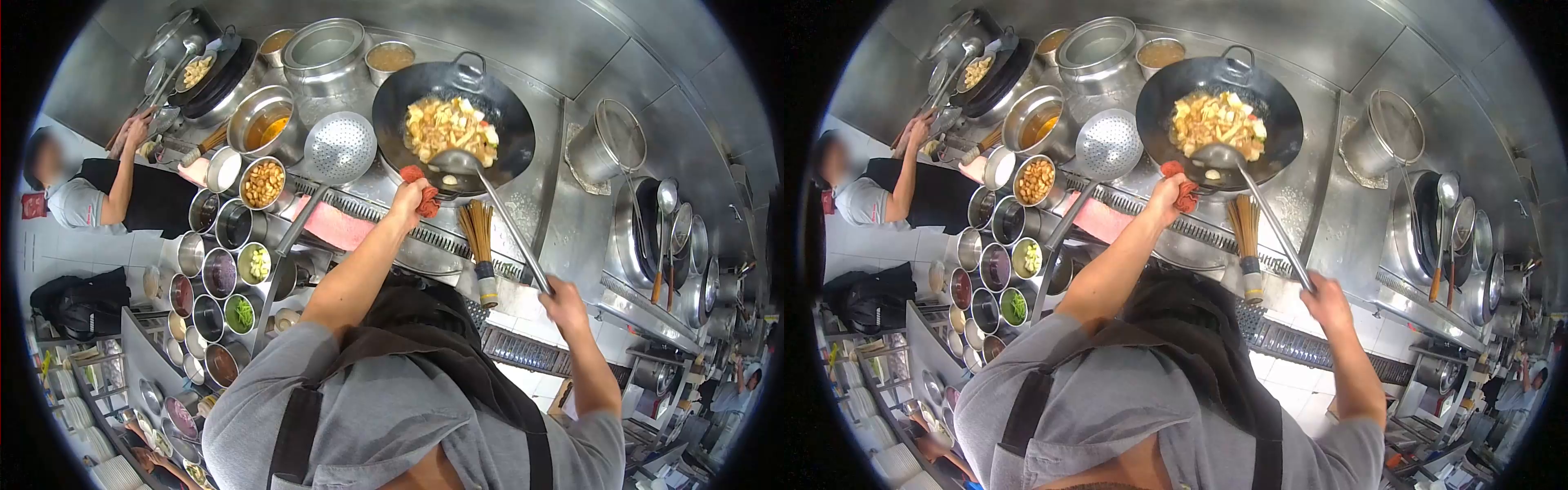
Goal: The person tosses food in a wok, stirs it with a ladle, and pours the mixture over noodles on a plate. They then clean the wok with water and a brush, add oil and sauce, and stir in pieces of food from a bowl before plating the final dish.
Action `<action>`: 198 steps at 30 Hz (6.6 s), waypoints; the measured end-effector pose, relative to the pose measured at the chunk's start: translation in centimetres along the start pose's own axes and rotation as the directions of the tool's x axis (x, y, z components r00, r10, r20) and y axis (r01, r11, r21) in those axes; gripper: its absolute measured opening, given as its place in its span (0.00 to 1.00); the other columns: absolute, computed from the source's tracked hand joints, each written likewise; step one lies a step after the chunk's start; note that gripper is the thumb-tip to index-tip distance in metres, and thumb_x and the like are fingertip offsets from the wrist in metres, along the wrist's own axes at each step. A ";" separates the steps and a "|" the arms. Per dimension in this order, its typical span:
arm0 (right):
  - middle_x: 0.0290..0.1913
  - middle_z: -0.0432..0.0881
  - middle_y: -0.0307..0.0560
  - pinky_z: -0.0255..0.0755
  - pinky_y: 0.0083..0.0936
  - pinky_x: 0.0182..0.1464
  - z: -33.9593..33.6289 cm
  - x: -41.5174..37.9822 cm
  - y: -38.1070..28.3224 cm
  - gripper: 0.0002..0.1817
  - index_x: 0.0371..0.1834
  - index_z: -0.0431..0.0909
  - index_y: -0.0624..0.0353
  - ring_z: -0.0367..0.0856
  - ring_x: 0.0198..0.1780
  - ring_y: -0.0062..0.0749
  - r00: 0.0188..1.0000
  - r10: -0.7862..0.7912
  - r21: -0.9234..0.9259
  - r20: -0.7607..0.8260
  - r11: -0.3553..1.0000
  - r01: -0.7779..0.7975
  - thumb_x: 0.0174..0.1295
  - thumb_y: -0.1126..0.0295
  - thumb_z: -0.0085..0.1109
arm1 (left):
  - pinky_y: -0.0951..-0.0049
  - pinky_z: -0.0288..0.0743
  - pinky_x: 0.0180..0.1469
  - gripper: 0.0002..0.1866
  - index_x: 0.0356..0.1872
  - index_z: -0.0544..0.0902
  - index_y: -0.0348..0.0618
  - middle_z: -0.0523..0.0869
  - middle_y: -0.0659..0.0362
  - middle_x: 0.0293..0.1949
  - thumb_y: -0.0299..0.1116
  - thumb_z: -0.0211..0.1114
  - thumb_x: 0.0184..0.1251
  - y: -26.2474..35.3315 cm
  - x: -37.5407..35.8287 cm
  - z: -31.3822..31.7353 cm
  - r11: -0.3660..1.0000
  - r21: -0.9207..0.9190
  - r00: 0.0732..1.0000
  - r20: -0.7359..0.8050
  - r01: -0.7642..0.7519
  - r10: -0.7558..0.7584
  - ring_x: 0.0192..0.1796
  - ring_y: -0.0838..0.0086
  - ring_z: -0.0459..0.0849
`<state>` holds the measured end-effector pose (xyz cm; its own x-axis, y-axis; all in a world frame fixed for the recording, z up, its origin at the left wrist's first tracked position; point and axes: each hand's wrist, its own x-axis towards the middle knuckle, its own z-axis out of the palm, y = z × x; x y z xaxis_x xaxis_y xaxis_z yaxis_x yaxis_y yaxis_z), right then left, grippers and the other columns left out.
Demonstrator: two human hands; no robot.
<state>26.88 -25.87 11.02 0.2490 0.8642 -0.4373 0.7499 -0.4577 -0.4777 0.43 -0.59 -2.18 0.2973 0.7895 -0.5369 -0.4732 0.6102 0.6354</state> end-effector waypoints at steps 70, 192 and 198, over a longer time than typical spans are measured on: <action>0.25 0.80 0.51 0.72 0.30 0.31 12.9 5.6 5.0 0.19 0.52 0.77 0.65 0.78 0.26 0.32 0.915 0.014 0.368 -0.402 0.918 0.147 0.58 0.70 0.61 | 0.58 0.76 0.48 0.30 0.55 0.69 0.38 0.84 0.43 0.44 0.42 0.67 0.53 1.3 2.8 -14.0 0.532 0.826 0.766 -0.216 -0.187 0.605 0.44 0.52 0.84; 0.35 0.81 0.69 0.75 0.45 0.43 -5.9 30.0 1.1 0.13 0.34 0.76 0.71 0.81 0.40 0.61 0.874 -0.082 -0.221 -0.479 0.975 -0.029 0.48 0.73 0.55 | 0.71 0.79 0.31 0.21 0.54 0.71 0.39 0.81 0.55 0.38 0.22 0.64 0.58 1.6 -12.4 -18.8 0.984 0.166 0.973 -0.228 0.071 -0.031 0.31 0.70 0.81; 0.42 0.81 0.70 0.71 0.48 0.54 -0.9 25.0 3.9 0.24 0.56 0.70 0.67 0.78 0.50 0.64 0.917 -0.001 -0.260 -0.400 0.959 -0.112 0.53 0.75 0.50 | 0.74 0.77 0.37 0.22 0.53 0.72 0.37 0.81 0.57 0.40 0.24 0.66 0.56 3.1 -12.5 -18.3 0.918 0.381 0.962 -0.272 0.111 -0.004 0.36 0.74 0.82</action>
<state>36.58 -5.85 -1.08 0.4727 0.8760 -0.0957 0.8504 -0.4820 -0.2111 -19.94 -9.75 -3.61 0.0625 0.7399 -0.6698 -0.0858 0.6726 0.7350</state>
